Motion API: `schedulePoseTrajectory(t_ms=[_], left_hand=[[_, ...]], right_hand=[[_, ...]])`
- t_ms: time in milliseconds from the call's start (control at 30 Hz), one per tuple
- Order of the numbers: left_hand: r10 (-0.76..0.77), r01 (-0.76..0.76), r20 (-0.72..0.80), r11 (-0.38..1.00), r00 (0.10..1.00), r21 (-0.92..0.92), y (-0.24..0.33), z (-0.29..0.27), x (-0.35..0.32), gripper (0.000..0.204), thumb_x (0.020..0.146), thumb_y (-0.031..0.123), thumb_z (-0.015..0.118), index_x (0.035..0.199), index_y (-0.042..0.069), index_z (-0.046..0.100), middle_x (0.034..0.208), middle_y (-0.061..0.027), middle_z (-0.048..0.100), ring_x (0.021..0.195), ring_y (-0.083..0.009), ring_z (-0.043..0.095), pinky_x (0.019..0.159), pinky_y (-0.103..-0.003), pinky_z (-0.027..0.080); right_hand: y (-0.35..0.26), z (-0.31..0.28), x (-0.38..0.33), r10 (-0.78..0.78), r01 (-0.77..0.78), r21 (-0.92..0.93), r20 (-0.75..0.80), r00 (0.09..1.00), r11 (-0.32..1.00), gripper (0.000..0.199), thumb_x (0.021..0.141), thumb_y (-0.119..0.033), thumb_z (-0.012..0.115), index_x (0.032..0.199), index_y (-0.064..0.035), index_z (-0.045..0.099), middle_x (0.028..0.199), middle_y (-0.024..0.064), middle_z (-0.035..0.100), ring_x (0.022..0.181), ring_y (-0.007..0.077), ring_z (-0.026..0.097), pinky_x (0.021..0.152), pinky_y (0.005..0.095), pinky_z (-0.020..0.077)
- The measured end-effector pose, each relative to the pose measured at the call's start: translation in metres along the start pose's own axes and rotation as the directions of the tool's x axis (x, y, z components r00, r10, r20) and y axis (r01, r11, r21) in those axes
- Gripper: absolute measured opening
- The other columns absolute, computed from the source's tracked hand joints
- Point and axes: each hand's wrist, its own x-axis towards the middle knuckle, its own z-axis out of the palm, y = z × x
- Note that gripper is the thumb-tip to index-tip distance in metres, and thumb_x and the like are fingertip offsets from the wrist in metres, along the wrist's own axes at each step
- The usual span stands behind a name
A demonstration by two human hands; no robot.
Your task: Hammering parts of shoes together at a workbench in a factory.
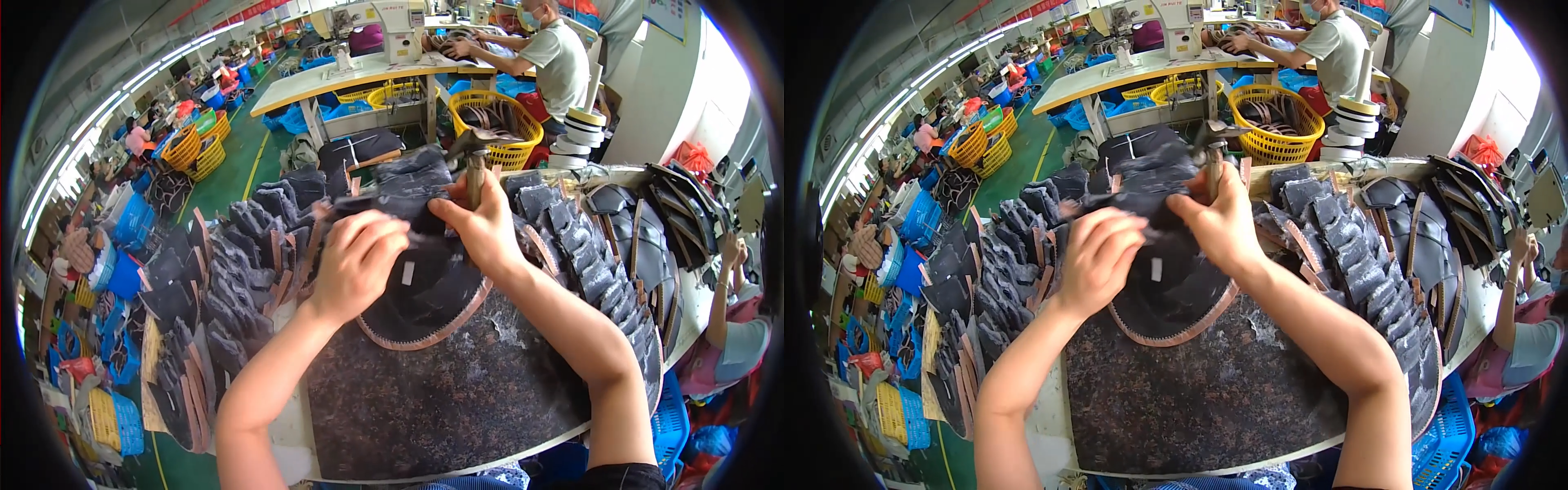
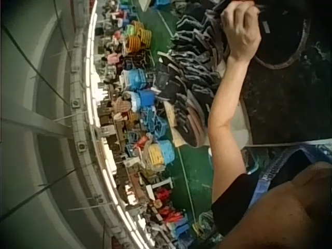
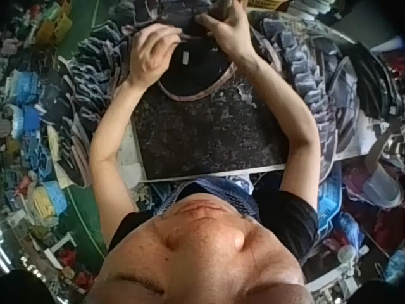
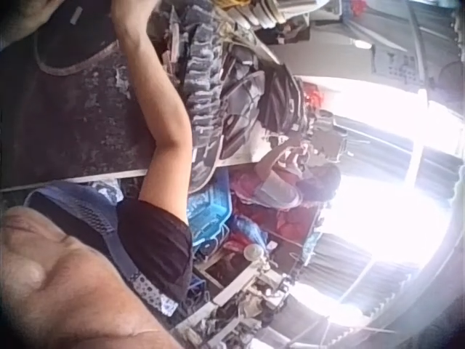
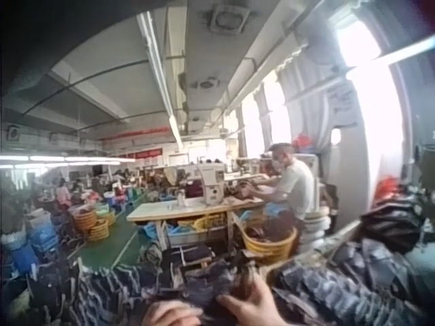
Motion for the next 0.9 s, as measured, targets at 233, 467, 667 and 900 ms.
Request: schedulePoseTrajectory(t_ms=[233, 467, 667, 900], left_hand=[[0.103, -0.131, 0.100, 0.934, 0.990, 0.333, 0.106, -0.183, -0.009, 0.021, 0.088, 0.001, 0.066, 0.102, 0.009, 0.054, 0.116, -0.0088, 0.070, 0.107, -0.0310, 0.061, 0.092, -0.048, 0.048], [-0.007, -0.087, 0.319, 0.956, 0.948, 0.280, 0.152, -0.244, -0.055, 0.013, 0.089, -0.001, 0.061, 0.095, 0.005, 0.051, 0.117, -0.0165, 0.069, 0.108, -0.0346, 0.068, 0.092, -0.049, 0.057], [-0.092, 0.075, 0.144, 0.990, 0.985, 0.121, 0.198, -0.312, -0.101, 0.034, 0.087, 0.018, 0.073, 0.096, 0.004, 0.043, 0.103, -0.0218, 0.067, 0.085, -0.0360, 0.068, 0.070, -0.043, 0.058], [-0.466, 0.472, -0.125, 0.881, 0.876, 0.027, 0.180, -0.312, -0.104, 0.020, 0.091, 0.013, 0.057, 0.102, 0.002, 0.044, 0.100, -0.0164, 0.052, 0.091, -0.0241, 0.052, 0.089, -0.036, 0.042]], right_hand=[[-0.118, 0.056, -0.097, -0.275, 0.199, 0.331, 0.202, 0.940, 0.922, 0.041, 0.079, -0.002, 0.079, 0.108, -0.0054, 0.049, 0.093, 0.0031, 0.058, 0.076, 0.0100, 0.057, 0.068, 0.0263, 0.0506], [-0.009, 0.178, -0.075, -0.052, 0.071, -0.128, 0.147, 0.988, 0.989, 0.037, 0.080, -0.016, 0.079, 0.099, -0.0040, 0.049, 0.089, 0.0160, 0.063, 0.083, 0.0327, 0.064, 0.076, 0.0427, 0.0511], [0.064, 0.217, -0.077, -0.035, 0.059, -0.379, 0.070, 0.997, 0.923, 0.037, 0.081, -0.015, 0.074, 0.104, -0.0011, 0.048, 0.089, 0.0234, 0.069, 0.089, 0.0446, 0.068, 0.079, 0.0542, 0.0515], [0.019, 0.180, -0.090, -0.372, 0.337, -0.336, -0.043, 0.927, 0.879, 0.050, 0.079, -0.026, 0.084, 0.106, -0.0016, 0.049, 0.086, 0.0142, 0.060, 0.081, 0.0347, 0.063, 0.077, 0.0452, 0.0516]])
